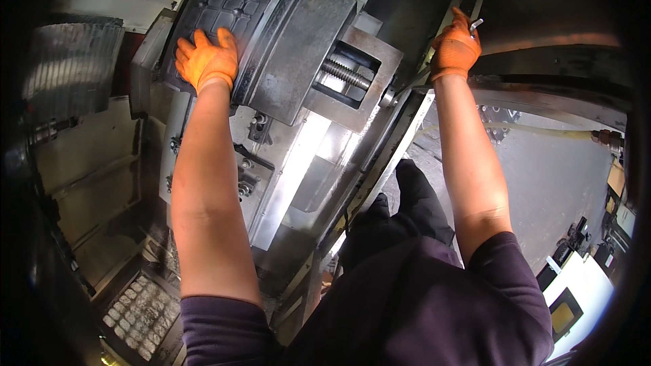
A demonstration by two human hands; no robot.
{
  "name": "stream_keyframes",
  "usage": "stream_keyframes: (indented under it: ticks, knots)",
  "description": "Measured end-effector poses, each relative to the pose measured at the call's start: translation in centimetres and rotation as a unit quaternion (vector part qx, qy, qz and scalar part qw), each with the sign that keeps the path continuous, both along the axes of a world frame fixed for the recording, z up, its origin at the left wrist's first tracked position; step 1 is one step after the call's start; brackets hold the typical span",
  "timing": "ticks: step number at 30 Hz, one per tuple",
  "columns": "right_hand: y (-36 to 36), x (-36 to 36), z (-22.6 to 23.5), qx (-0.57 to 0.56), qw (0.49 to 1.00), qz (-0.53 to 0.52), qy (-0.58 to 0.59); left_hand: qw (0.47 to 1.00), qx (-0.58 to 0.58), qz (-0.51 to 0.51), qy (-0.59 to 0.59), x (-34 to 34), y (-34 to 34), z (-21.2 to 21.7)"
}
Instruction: The person places a metal cover onto a machine fixture, aligns it, and secures it using a wrench. They then remove the cover, reposition it, and tighten it again. The task involves repeated handling of the same metal part and tool use.
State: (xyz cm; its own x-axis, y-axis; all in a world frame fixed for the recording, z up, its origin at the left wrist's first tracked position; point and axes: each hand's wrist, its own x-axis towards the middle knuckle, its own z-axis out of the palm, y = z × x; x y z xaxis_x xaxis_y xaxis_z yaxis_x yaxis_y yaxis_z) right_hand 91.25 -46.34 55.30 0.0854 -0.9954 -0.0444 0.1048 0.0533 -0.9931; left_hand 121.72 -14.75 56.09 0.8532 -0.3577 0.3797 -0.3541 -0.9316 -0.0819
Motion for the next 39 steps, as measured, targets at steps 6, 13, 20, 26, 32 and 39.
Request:
stream_keyframes:
  ticks: [6, 13, 20, 26, 32, 39]
  knots:
    - [-1.8, -1.6, -2.9, -0.228, 0.961, -0.008, 0.157, 1.000, -0.012, -0.021, -0.014, -0.7, -0.5, -0.4]
    - [-5.2, 0.3, -4.0, -0.357, 0.528, 0.079, 0.766, 1.000, -0.001, -0.019, 0.003, -1.1, 0.3, 0.6]
    - [-9.9, -3.4, -10.7, -0.361, 0.638, 0.041, 0.679, 0.996, -0.055, -0.005, 0.067, -1.0, -2.0, 2.8]
    - [-5.7, -1.7, -5.9, -0.291, 0.600, 0.134, 0.733, 0.998, -0.050, -0.012, 0.048, -2.1, 0.8, 2.6]
    - [-13.2, -4.6, -15.8, -0.185, 0.765, 0.067, 0.613, 0.993, -0.087, -0.018, 0.075, -1.8, -0.7, 3.1]
    - [-14.2, -4.7, -19.8, -0.348, 0.569, 0.128, 0.734, 0.994, -0.099, -0.005, 0.048, -1.6, -1.0, 0.6]
